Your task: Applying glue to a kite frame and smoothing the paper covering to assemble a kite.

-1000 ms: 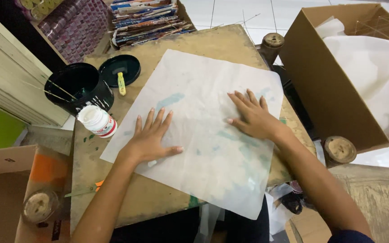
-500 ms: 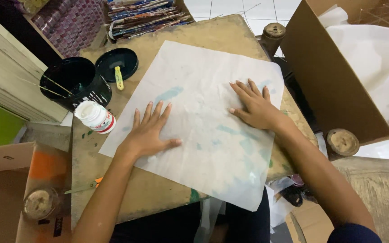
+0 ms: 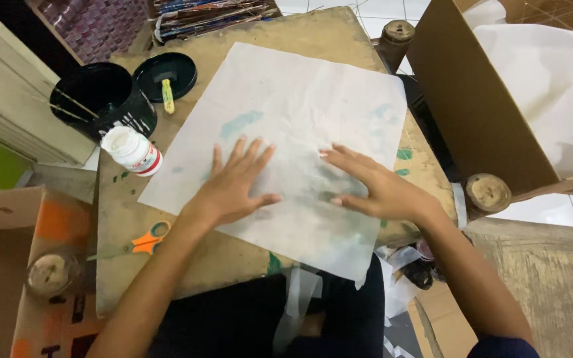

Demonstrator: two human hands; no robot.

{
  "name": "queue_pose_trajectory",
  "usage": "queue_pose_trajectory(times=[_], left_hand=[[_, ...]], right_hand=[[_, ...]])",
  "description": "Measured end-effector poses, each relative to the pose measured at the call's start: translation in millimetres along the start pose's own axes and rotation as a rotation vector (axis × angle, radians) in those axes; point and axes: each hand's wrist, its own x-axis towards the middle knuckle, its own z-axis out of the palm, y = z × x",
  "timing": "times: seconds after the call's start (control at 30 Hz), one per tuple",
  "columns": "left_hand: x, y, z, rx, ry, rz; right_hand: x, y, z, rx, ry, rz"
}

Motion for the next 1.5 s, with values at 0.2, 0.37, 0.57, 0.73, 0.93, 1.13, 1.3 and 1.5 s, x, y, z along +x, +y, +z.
queue_pose_trajectory(times=[0.2,0.37,0.57,0.73,0.93,1.13,1.3,1.5], left_hand=[[-15.8,20.2,27.5,0.056,-0.006,0.063],[-46.1,49.5,37.9,0.074,-0.05,0.126],[-63.5,56.3,52.2,0.04,0.018,0.158],[-71.3,46.8,46.8,0.059,0.126,0.169],[-82.9,63.1,-13.6,-0.003,0.583,0.318],[-48.1,45.4,-96.4,-0.388,0.654,0.06],[-7.6,31.8,-176.0,-0.954,0.594,-0.132],[40.7,-29.5,-205.3,-1.005,0.589,-0.246]], right_hand=[[-46.0,-35.4,-4.7,0.182,-0.214,0.076],[-85.0,-37.1,6.5,0.15,-0.252,0.051],[-92.0,-8.1,51.2,0.024,0.111,-0.135],[-71.1,-9.8,40.0,-0.047,0.452,-0.279],[-48.1,-89.1,-39.9,-0.075,0.876,-0.385],[-24.4,-77.0,-11.0,-0.542,1.271,-0.593],[16.6,-91.5,28.7,-0.557,0.919,-0.607],[96.4,-61.2,-26.3,-0.668,0.778,-0.404]])
